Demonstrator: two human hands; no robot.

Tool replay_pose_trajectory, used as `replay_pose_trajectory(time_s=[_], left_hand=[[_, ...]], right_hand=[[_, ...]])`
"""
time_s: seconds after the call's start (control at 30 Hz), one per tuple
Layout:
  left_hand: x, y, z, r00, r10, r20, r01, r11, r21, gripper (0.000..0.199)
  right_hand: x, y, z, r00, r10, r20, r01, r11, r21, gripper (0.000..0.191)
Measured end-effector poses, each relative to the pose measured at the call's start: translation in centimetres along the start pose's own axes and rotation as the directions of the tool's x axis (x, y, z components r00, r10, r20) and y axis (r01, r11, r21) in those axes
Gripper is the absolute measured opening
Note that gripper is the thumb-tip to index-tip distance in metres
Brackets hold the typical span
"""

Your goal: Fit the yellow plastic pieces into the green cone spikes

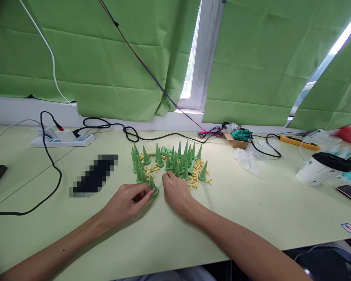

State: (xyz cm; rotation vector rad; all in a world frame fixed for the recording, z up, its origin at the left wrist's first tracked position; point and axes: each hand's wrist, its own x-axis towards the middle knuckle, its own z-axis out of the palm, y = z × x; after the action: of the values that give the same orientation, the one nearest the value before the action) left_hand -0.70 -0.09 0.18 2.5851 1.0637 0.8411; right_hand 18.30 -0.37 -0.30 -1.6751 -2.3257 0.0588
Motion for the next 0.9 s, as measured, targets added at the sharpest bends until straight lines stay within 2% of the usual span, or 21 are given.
replay_pose_trajectory(time_s=[0.2,0.37,0.47,0.57,0.67,0.77,0.9], left_hand=[[0.0,0.1,0.0,1.0,-0.002,-0.013,0.002,1.0,0.004,0.033],[0.1,0.3,-0.2,0.999,-0.018,-0.035,0.017,1.0,-0.013,0.034],[0.2,0.5,-0.4,0.997,-0.031,-0.076,0.03,0.999,-0.019,0.035],[0.3,0.6,-0.5,0.992,-0.038,-0.119,0.034,0.999,-0.036,0.035],[0.2,0.6,-0.6,0.987,-0.024,-0.156,0.016,0.999,-0.051,0.035],[0.1,0.6,-0.7,0.984,-0.008,-0.175,-0.002,0.998,-0.061,0.033],[0.0,0.6,-0.8,0.991,0.023,-0.132,-0.032,0.997,-0.066,0.024]], right_hand=[[0.0,0.0,-0.1,0.999,-0.002,-0.036,0.004,0.999,0.049,0.012],[-0.1,-0.2,-0.1,0.985,-0.008,-0.174,0.038,0.985,0.166,0.012],[-0.1,-0.2,0.1,0.937,-0.038,-0.347,0.126,0.964,0.235,0.017],[-0.1,-0.1,0.4,0.842,-0.085,-0.534,0.271,0.92,0.282,0.025],[-0.3,-0.1,0.6,0.761,-0.15,-0.631,0.406,0.868,0.285,0.026],[-0.5,-0.1,0.7,0.732,-0.205,-0.65,0.481,0.83,0.281,0.025],[-0.7,0.0,1.0,0.733,-0.221,-0.643,0.495,0.822,0.282,0.027]])
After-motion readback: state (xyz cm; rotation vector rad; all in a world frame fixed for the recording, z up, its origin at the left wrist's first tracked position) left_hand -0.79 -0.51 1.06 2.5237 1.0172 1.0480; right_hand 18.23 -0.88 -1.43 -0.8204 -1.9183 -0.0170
